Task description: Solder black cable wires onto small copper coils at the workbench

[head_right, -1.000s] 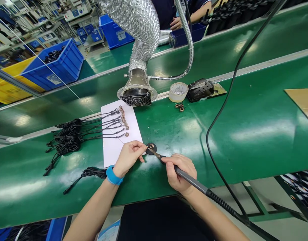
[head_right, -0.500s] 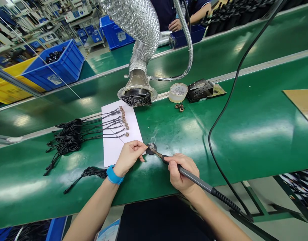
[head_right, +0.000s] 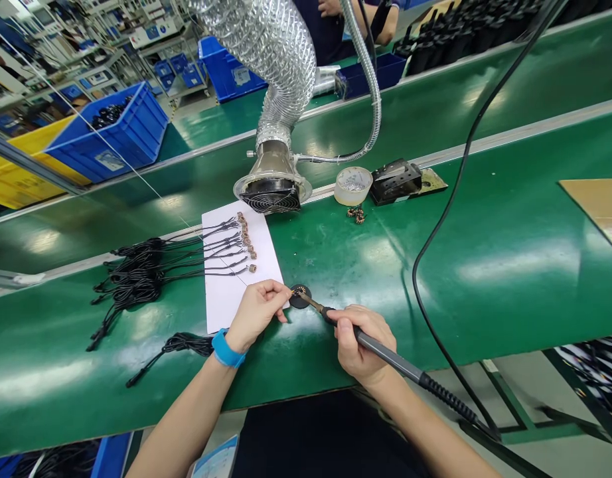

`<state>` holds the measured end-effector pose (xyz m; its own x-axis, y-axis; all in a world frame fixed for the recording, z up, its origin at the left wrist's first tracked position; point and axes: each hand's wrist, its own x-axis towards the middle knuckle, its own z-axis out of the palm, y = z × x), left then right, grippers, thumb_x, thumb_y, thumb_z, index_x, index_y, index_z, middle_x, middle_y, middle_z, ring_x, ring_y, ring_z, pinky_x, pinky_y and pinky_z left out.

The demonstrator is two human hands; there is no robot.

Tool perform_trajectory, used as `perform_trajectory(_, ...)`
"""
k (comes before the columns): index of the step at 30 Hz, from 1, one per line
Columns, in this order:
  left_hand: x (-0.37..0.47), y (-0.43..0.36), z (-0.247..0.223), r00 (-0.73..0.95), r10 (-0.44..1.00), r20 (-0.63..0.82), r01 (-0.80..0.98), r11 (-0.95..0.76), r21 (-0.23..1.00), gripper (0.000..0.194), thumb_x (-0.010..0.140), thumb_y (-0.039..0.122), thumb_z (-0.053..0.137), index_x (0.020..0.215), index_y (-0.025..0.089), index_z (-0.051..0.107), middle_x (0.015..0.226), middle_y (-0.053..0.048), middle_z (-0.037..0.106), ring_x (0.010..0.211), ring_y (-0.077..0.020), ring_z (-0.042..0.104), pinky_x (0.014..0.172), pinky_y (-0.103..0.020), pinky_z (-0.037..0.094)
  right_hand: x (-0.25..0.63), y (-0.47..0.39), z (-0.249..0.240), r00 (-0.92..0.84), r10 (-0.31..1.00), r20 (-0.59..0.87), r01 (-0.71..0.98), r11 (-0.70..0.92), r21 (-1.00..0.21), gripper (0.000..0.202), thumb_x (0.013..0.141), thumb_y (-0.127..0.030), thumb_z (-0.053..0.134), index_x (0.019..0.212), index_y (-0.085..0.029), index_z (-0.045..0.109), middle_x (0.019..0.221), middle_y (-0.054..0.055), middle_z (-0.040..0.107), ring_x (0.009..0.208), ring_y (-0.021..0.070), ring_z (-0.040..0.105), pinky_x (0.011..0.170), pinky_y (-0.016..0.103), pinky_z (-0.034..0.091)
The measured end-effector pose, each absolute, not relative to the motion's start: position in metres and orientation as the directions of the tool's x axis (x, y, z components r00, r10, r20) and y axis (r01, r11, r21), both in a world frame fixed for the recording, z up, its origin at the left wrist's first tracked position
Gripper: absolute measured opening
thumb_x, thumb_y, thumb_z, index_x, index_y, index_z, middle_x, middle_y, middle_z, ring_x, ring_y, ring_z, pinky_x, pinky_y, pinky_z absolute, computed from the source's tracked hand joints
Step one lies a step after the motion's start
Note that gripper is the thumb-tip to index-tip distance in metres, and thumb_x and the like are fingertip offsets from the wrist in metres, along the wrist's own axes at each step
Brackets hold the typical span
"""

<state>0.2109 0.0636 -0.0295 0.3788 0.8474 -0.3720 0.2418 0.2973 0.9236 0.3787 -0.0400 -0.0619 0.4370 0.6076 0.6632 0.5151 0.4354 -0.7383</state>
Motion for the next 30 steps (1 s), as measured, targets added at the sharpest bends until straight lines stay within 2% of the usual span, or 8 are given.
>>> perform_trajectory(6, 0.212, 0.064, -0.029, 0.374, 0.848, -0.376, 0.242, 0.302, 0.922, 0.024, 0.083, 0.034, 0.067, 0.083, 0.011, 0.066, 0.052, 0.004, 0.054, 0.042, -0.0103, 0.057, 0.046, -0.021, 0.051, 0.378, -0.035, -0.058, 0.420, 0.679, 0.602, 0.590, 0.301, -0.750, 0.019, 0.092, -0.013, 0.056, 0.101, -0.021, 0.070, 0.067, -0.003, 0.067, 0.055, 0.0126, 0.064, 0.059, 0.028, 0.054)
perform_trajectory(10, 0.213, 0.063, -0.029, 0.379, 0.851, -0.364, 0.230, 0.295, 0.928, 0.028, 0.083, 0.038, 0.068, 0.084, 0.011, 0.065, 0.050, 0.005, 0.054, 0.041, -0.0097, 0.055, 0.046, -0.021, 0.049, 0.375, -0.022, -0.054, 0.307, 0.746, 0.591, 0.604, 0.327, -0.727, 0.026, 0.093, -0.012, 0.058, 0.116, -0.022, 0.066, 0.087, 0.003, 0.071, 0.069, 0.0145, 0.068, 0.066, 0.029, 0.057)
perform_trajectory(15, 0.213, 0.063, -0.029, 0.404, 0.852, -0.333, 0.226, 0.260, 0.939, 0.032, 0.084, 0.044, 0.067, 0.085, 0.012, 0.062, 0.050, 0.005, 0.054, 0.040, -0.0093, 0.055, 0.046, -0.020, 0.047, 0.373, -0.012, -0.060, 0.202, 0.838, 0.506, 0.603, 0.301, -0.739, 0.042, 0.095, -0.017, 0.057, 0.135, -0.026, 0.055, 0.116, 0.009, 0.063, 0.099, 0.0186, 0.068, 0.088, 0.035, 0.057)
perform_trajectory(21, 0.212, 0.065, -0.024, 0.423, 0.849, -0.317, 0.335, 0.179, 0.925, 0.033, 0.090, 0.048, 0.058, 0.091, 0.014, 0.059, 0.050, 0.006, 0.050, 0.034, -0.0084, 0.048, 0.035, -0.017, 0.037, 0.374, -0.009, -0.066, 0.127, 0.904, 0.408, 0.585, 0.264, -0.767, 0.055, 0.092, -0.019, 0.059, 0.145, -0.029, 0.044, 0.130, 0.011, 0.053, 0.109, 0.0215, 0.065, 0.095, 0.038, 0.057)
perform_trajectory(23, 0.212, 0.064, -0.020, 0.431, 0.854, -0.291, 0.367, 0.129, 0.921, 0.032, 0.089, 0.046, 0.059, 0.098, 0.015, 0.059, 0.056, 0.006, 0.052, 0.036, -0.0084, 0.049, 0.034, -0.017, 0.038, 0.374, -0.008, -0.066, 0.105, 0.913, 0.395, 0.574, 0.269, -0.774, 0.058, 0.091, -0.018, 0.058, 0.145, -0.030, 0.042, 0.131, 0.011, 0.052, 0.109, 0.0217, 0.065, 0.096, 0.039, 0.057)
perform_trajectory(27, 0.216, 0.064, -0.013, 0.490, 0.845, -0.212, 0.437, -0.028, 0.899, 0.043, 0.084, 0.035, 0.067, 0.122, 0.022, 0.053, 0.087, 0.002, 0.060, 0.043, -0.0074, 0.053, 0.036, -0.020, 0.042, 0.375, -0.008, -0.065, 0.078, 0.922, 0.379, 0.545, 0.279, -0.791, 0.066, 0.087, -0.014, 0.058, 0.148, -0.032, 0.039, 0.135, 0.011, 0.050, 0.112, 0.0228, 0.064, 0.097, 0.040, 0.057)
perform_trajectory(30, 0.223, 0.066, -0.010, 0.564, 0.817, -0.124, 0.507, -0.223, 0.833, 0.031, 0.081, 0.022, 0.068, 0.111, 0.021, 0.060, 0.093, -0.001, 0.065, 0.061, -0.0120, 0.061, 0.057, -0.025, 0.050, 0.376, -0.008, -0.066, 0.058, 0.917, 0.395, 0.519, 0.310, -0.797, 0.074, 0.082, -0.009, 0.058, 0.149, -0.032, 0.037, 0.136, 0.010, 0.049, 0.118, 0.0238, 0.061, 0.100, 0.040, 0.055)
